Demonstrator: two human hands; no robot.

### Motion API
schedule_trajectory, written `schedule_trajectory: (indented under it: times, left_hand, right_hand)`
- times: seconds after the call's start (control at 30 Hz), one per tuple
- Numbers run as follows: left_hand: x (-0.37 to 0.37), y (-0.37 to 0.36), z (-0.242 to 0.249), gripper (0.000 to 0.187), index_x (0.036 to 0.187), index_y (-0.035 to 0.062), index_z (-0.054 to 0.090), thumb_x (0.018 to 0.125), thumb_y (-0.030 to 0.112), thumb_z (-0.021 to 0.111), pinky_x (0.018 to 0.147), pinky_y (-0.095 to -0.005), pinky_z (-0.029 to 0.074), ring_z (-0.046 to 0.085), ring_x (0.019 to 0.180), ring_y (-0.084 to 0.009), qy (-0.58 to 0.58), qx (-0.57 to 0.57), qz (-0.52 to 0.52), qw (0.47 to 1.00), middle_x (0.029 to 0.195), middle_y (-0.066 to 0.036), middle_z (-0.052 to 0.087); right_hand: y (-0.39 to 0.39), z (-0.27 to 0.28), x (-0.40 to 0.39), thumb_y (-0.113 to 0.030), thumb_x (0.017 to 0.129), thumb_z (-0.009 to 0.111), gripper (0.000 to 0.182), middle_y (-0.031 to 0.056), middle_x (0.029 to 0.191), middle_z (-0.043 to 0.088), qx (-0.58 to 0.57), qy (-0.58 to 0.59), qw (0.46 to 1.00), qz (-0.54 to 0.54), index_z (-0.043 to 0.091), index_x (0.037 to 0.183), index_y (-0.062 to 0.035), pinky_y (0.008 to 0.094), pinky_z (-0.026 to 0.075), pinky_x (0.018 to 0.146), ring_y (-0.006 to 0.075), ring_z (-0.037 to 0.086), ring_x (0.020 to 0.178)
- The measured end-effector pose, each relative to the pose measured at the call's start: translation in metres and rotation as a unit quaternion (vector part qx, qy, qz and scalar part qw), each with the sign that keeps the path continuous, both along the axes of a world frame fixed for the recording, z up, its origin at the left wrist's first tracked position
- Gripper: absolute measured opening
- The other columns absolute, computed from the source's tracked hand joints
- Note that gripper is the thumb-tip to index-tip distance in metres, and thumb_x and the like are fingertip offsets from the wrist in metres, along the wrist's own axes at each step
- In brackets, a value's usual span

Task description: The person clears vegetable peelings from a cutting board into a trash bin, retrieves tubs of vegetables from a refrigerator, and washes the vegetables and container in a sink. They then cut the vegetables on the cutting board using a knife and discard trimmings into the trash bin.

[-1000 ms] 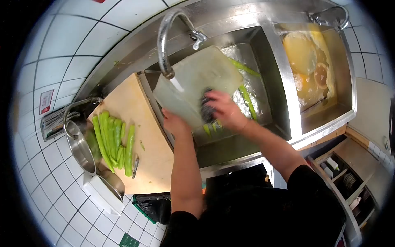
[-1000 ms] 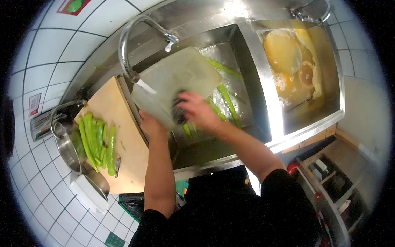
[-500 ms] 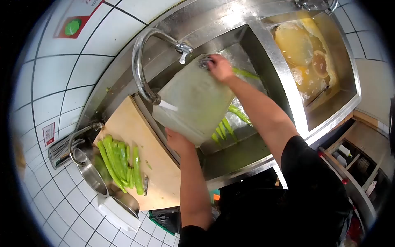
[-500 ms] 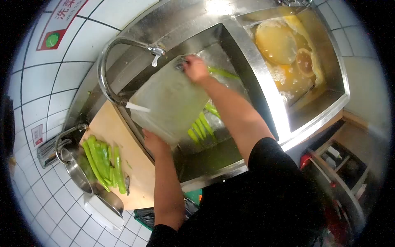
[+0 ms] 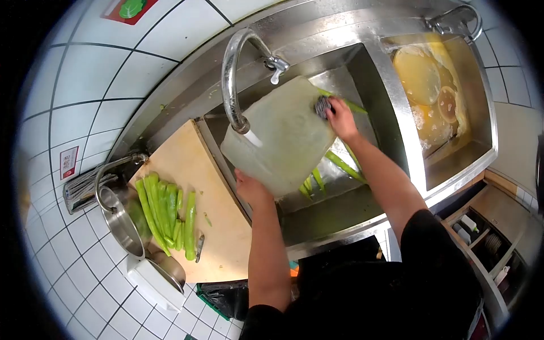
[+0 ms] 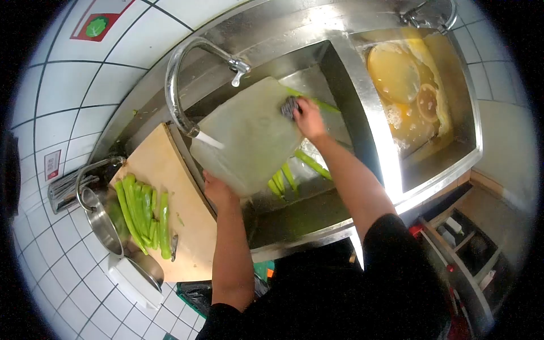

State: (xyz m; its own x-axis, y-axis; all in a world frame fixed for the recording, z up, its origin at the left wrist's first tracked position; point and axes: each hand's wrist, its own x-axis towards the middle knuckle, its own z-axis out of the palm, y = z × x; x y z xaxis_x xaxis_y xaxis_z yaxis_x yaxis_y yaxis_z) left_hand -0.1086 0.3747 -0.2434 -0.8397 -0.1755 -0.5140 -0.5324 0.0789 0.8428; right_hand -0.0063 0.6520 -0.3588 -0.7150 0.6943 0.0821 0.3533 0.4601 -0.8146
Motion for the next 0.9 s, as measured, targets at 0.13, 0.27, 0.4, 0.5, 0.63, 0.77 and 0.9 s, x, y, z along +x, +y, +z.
schedule_trajectory:
  times: [0.13, 0.27, 0.4, 0.5, 0.63, 0.77, 0.9]
  left_hand:
    - [-0.006, 0.009, 0.018, 0.051, 0.117, -0.0085, 0.062, 0.107, 0.036, 0.04, 0.084, -0.0399, 0.052, 0.065, 0.095, -0.0275, 0.068, -0.081, -0.044, 0.993, 0.111, -0.017, 0.068]
    - [-0.008, 0.01, 0.028, 0.05, 0.113, -0.0092, 0.062, 0.106, 0.036, 0.041, 0.08, -0.0385, 0.053, 0.065, 0.091, -0.0272, 0.043, -0.06, 0.008, 0.997, 0.106, -0.017, 0.068]
    - [0.009, 0.012, 0.045, 0.049, 0.107, -0.0073, 0.063, 0.106, 0.036, 0.041, 0.074, -0.0368, 0.053, 0.064, 0.083, -0.0256, 0.036, -0.009, 0.025, 0.999, 0.099, -0.015, 0.068]
    - [0.017, 0.018, 0.056, 0.049, 0.103, -0.0063, 0.064, 0.106, 0.037, 0.042, 0.07, -0.0376, 0.052, 0.063, 0.079, -0.0238, 0.048, -0.058, -0.032, 0.997, 0.094, -0.014, 0.068]
    - [0.022, 0.016, 0.072, 0.051, 0.103, -0.0063, 0.064, 0.106, 0.04, 0.042, 0.068, -0.0374, 0.05, 0.063, 0.079, -0.022, 0.029, -0.107, -0.058, 0.992, 0.094, -0.012, 0.068]
    - [0.039, -0.012, 0.098, 0.051, 0.119, -0.0057, 0.06, 0.107, 0.04, 0.04, 0.084, -0.0372, 0.05, 0.063, 0.094, -0.0248, 0.043, 0.008, -0.038, 0.998, 0.109, -0.013, 0.066]
    - [0.046, -0.033, 0.122, 0.052, 0.127, -0.0052, 0.057, 0.108, 0.04, 0.039, 0.093, -0.0367, 0.05, 0.062, 0.105, -0.0248, 0.05, 0.067, -0.018, 0.996, 0.12, -0.014, 0.064]
  right_hand:
    - [-0.031, 0.07, -0.081, -0.014, 0.085, 0.069, 0.034, 0.0204, 0.127, 0.062, -0.031, 0.113, 0.99, 0.08, 0.065, 0.118, -0.0042, 0.0449, 0.047, 0.102, 0.0389, 0.058, 0.116]
    - [-0.107, 0.169, -0.095, -0.015, 0.078, 0.075, 0.038, 0.016, 0.133, 0.059, 0.024, 0.194, 0.961, 0.197, 0.067, 0.114, -0.0069, 0.048, 0.043, 0.105, 0.0389, 0.051, 0.125]
    - [-0.117, 0.202, -0.088, -0.018, 0.075, 0.076, 0.036, 0.0144, 0.135, 0.056, 0.136, 0.152, 0.947, 0.249, 0.068, 0.109, -0.0088, 0.0493, 0.042, 0.106, 0.0409, 0.048, 0.127]
    - [-0.116, 0.224, -0.098, -0.024, 0.075, 0.074, 0.034, 0.0137, 0.129, 0.06, 0.255, 0.041, 0.933, 0.252, 0.07, 0.106, -0.011, 0.0473, 0.043, 0.104, 0.0392, 0.052, 0.123]
    - [-0.08, 0.228, -0.121, -0.029, 0.075, 0.073, 0.034, 0.014, 0.111, 0.067, 0.147, 0.022, 0.969, 0.196, 0.071, 0.104, -0.0107, 0.0423, 0.048, 0.097, 0.0348, 0.061, 0.105]
    - [-0.038, 0.214, -0.108, -0.031, 0.085, 0.065, 0.03, 0.0158, 0.096, 0.069, -0.16, -0.06, 0.985, 0.023, 0.068, 0.102, -0.0057, 0.0377, 0.057, 0.074, 0.03, 0.066, 0.079]
    - [0.006, 0.184, -0.133, -0.028, 0.098, 0.053, 0.026, 0.0126, 0.094, 0.069, -0.683, 0.134, 0.717, 0.034, 0.061, 0.108, -0.0051, 0.038, 0.057, 0.06, 0.0268, 0.065, 0.072]
